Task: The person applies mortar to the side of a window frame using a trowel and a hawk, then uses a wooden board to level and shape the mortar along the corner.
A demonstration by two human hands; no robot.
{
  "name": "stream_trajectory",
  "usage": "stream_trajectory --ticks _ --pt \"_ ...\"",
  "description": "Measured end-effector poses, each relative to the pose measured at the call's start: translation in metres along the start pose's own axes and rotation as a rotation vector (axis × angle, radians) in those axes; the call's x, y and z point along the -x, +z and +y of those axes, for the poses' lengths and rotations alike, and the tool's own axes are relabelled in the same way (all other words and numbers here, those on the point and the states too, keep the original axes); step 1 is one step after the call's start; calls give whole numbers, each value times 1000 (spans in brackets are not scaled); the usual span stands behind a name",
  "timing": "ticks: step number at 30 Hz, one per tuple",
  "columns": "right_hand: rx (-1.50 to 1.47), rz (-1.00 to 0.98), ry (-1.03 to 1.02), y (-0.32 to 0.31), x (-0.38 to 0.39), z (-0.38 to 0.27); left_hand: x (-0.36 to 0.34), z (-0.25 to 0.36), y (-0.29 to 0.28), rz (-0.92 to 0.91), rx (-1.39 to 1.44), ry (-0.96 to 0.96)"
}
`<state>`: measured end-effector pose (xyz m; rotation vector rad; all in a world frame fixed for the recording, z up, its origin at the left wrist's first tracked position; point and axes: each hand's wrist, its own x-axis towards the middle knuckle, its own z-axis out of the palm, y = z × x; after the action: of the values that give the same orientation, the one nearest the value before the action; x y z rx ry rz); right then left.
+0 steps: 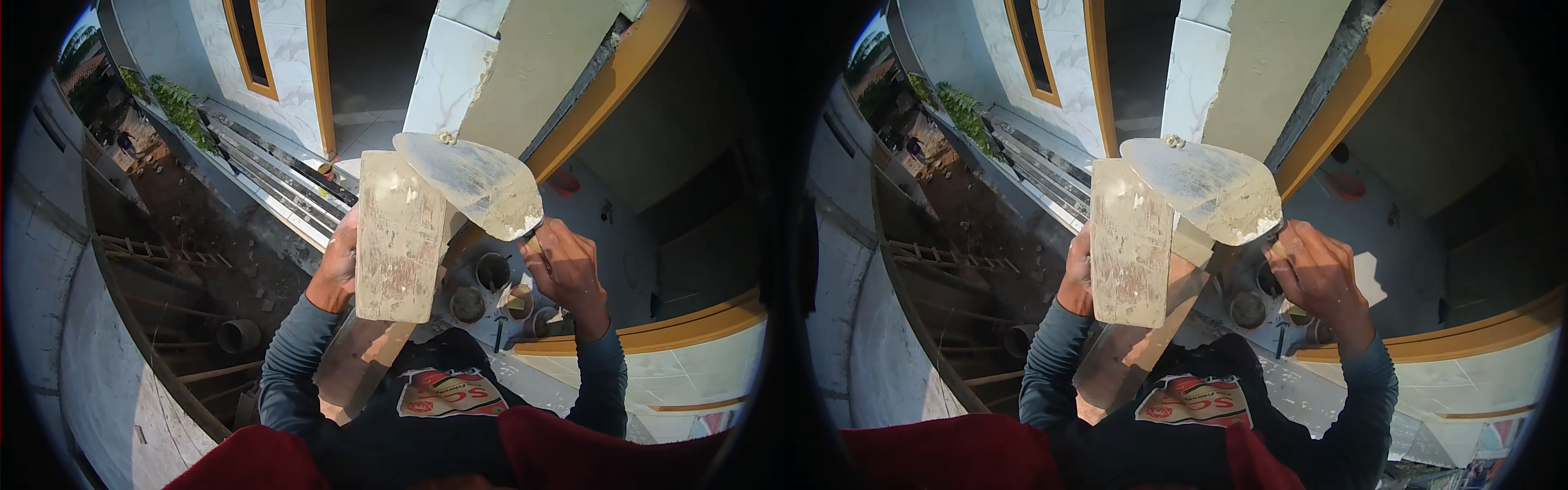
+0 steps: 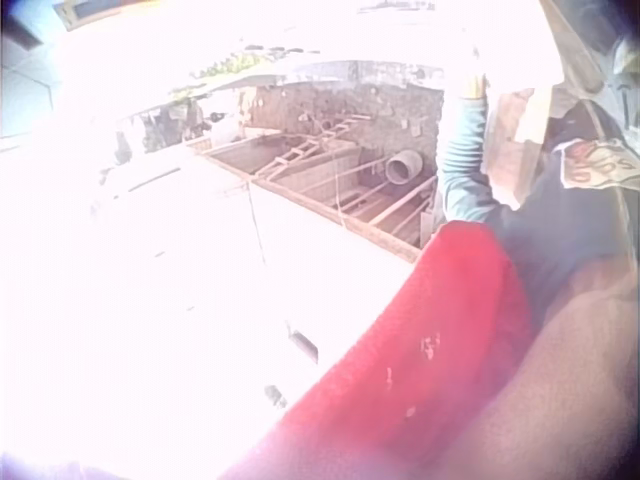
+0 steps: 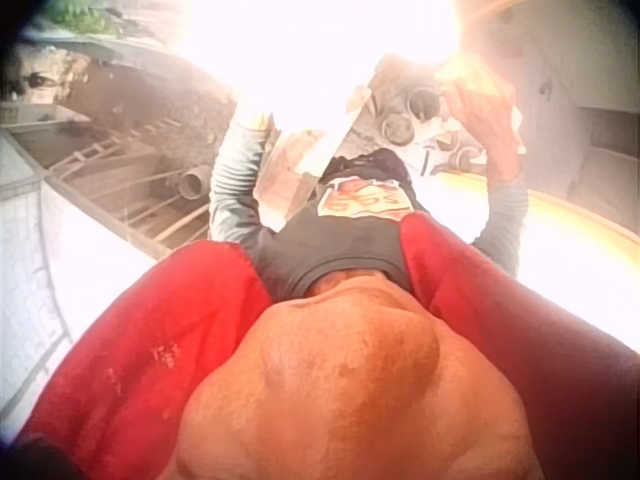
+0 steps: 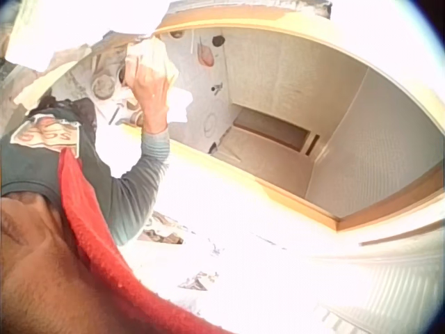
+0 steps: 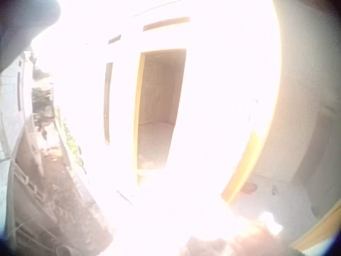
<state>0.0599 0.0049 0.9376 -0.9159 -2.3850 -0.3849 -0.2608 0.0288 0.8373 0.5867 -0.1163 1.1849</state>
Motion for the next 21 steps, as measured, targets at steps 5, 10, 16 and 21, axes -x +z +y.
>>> stream_trajectory --ticks 5,10,16,21 --pt "-256 118 102 20 -14 -9 -4 9 6 94 -330 68" --pt "-1223 166 742 13 -49 -34 -44 25 5 127 -778 295" --pt "-1231 187 824 0 -33 -21 -90 39 -5 211 -1004 480" --pt "-1137 291 814 -8 -10 -22 -109 28 9 165 -980 519"
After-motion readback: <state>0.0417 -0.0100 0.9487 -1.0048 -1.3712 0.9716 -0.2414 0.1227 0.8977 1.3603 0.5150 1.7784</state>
